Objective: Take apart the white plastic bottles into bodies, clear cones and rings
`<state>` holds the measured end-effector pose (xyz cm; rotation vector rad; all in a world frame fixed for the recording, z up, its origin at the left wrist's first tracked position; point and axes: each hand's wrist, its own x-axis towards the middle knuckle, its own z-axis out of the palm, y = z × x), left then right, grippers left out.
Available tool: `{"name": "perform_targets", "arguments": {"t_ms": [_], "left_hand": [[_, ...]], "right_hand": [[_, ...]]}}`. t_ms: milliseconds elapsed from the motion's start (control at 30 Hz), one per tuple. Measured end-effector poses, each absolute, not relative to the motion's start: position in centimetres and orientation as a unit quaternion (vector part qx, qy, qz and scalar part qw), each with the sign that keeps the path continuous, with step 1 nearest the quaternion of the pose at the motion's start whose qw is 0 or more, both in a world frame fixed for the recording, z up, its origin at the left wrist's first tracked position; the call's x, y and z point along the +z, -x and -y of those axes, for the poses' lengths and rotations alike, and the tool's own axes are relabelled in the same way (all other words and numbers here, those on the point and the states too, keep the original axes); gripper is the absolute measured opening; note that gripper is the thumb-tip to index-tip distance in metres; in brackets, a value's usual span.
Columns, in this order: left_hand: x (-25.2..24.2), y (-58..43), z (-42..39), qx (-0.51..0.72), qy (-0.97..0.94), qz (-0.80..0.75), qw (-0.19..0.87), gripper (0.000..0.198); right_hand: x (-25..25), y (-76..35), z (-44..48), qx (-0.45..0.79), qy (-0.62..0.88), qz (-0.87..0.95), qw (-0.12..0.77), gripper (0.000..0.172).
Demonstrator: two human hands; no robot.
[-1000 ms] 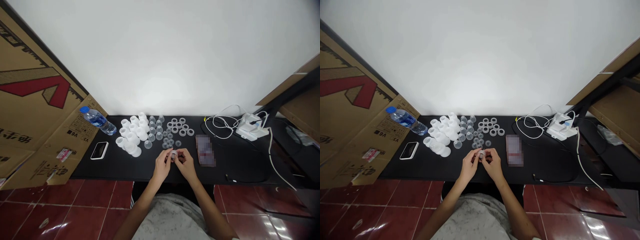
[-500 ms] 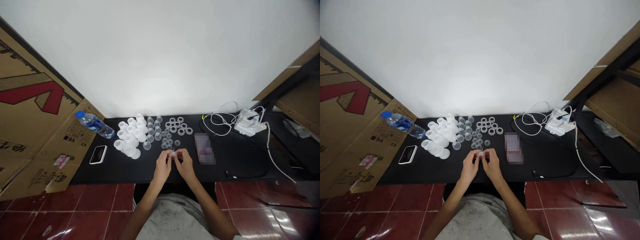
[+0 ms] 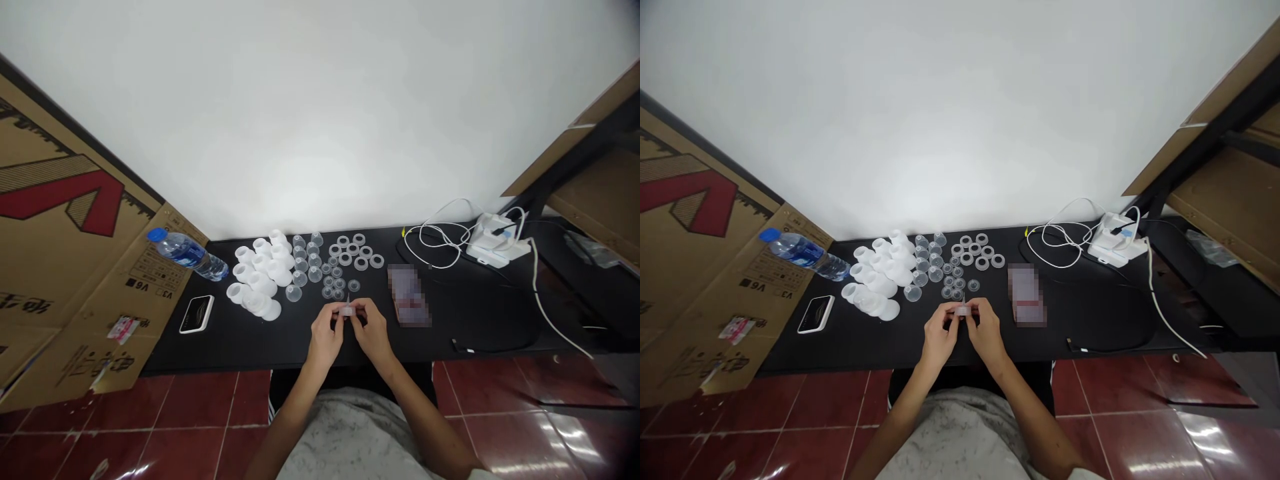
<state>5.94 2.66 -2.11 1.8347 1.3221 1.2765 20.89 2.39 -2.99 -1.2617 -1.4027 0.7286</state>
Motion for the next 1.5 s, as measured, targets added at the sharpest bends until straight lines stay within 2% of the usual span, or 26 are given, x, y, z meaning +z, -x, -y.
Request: {"name": "perform_targets", "arguments": {"t_ms": [267, 467, 700, 900, 1067, 1233, 1367, 1500], "left_hand": [[-2.5, -6.1, -2.1, 0.478, -0.68, -0.499, 0.244, 0.017], [-2.1, -5.8, -2.0, 0.463, -0.712, -0.467, 0.247, 0.02], [-1.7, -5.6, -2.1, 0.439, -0.735, -0.441, 0.271, 0.024], [-1.3, -5.5, -2.2, 0.412, -0.747, -0.428, 0.298, 0.029], [-1.7, -5.6, -1.9, 0.408, -0.749, -0.428, 0.298, 0.025], [-1.7, -5.9, -2.1, 0.428, -0.715, -0.442, 0.332, 0.04], [-1.2, -5.8, -2.3, 0.413, -0.733, -0.421, 0.338, 0.031], [-0.8, -5.6, -2.4, 0.395, -0.748, -0.407, 0.344, 0.034]], "right_hand": [[-2.4, -20.9, -2.1, 0.293, 0.523, 0.607, 0.522, 0.009], [-2.2, -20.9, -1.9, 0.267, 0.539, 0.599, 0.528, 0.009], [-2.2, -21.1, -2.0, 0.292, 0.549, 0.564, 0.543, 0.003], [-2.2, -21.2, -2.1, 0.305, 0.56, 0.538, 0.551, 0.004], [-2.2, -21.3, -2.3, 0.306, 0.572, 0.526, 0.551, 0.004], [-2.2, -21.2, -2.5, 0.313, 0.579, 0.513, 0.551, 0.006], [-2.1, -21.2, -2.6, 0.32, 0.585, 0.503, 0.55, 0.009], [-1.9, -21.4, -2.6, 0.323, 0.592, 0.498, 0.546, 0.011]]}}
